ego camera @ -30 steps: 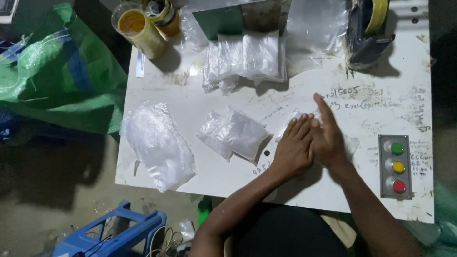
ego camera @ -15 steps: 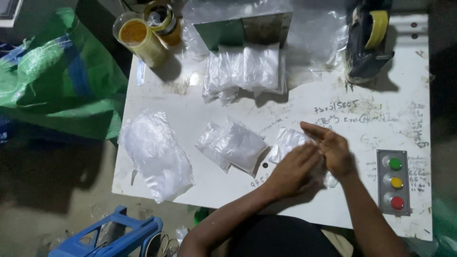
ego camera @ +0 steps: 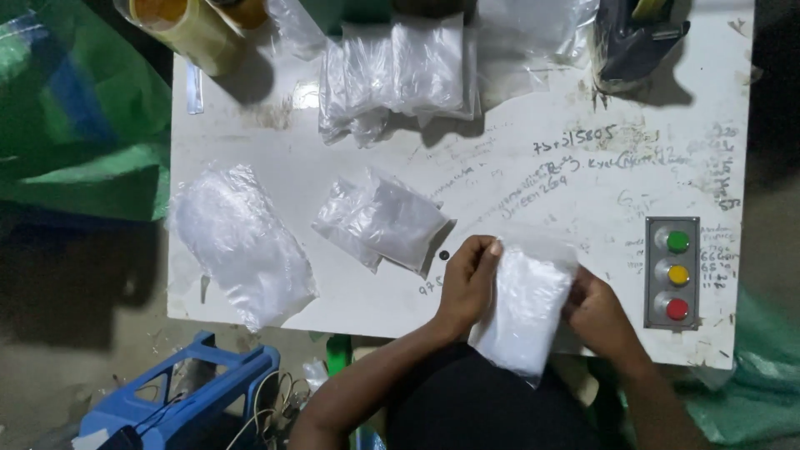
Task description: The person picks up plastic bags from a table, folds or bundles them by hand, and places them into larger clear plastic bags.
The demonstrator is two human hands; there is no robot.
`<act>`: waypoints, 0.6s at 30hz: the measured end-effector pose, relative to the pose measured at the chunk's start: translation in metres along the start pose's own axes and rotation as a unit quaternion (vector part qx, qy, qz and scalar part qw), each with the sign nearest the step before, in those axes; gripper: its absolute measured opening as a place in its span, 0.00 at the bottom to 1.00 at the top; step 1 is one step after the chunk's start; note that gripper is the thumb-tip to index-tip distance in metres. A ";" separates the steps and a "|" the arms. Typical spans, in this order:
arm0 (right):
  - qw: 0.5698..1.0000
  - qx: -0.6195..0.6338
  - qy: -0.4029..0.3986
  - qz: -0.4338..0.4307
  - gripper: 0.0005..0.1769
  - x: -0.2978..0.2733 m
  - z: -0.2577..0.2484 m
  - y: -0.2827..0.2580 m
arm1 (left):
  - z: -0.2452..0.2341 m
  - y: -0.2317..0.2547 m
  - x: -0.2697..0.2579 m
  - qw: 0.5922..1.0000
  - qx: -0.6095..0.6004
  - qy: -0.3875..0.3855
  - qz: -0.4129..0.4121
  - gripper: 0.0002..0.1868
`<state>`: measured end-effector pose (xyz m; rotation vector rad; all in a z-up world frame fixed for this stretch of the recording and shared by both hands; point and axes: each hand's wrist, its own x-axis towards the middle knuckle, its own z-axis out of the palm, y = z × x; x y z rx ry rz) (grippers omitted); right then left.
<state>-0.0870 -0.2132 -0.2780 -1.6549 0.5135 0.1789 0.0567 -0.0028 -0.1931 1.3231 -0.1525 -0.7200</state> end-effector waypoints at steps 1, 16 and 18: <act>0.995 -0.044 0.086 0.024 0.16 -0.008 0.014 -0.060 | -0.002 0.002 -0.006 0.987 0.130 0.048 0.085 0.12; 0.949 -0.292 0.120 -0.007 0.20 -0.010 0.037 -0.147 | -0.020 -0.029 0.023 0.729 0.600 -0.101 0.312 0.07; 0.938 -0.308 0.154 -0.041 0.20 -0.016 0.038 -0.136 | -0.021 -0.028 0.020 0.729 0.597 -0.125 0.312 0.06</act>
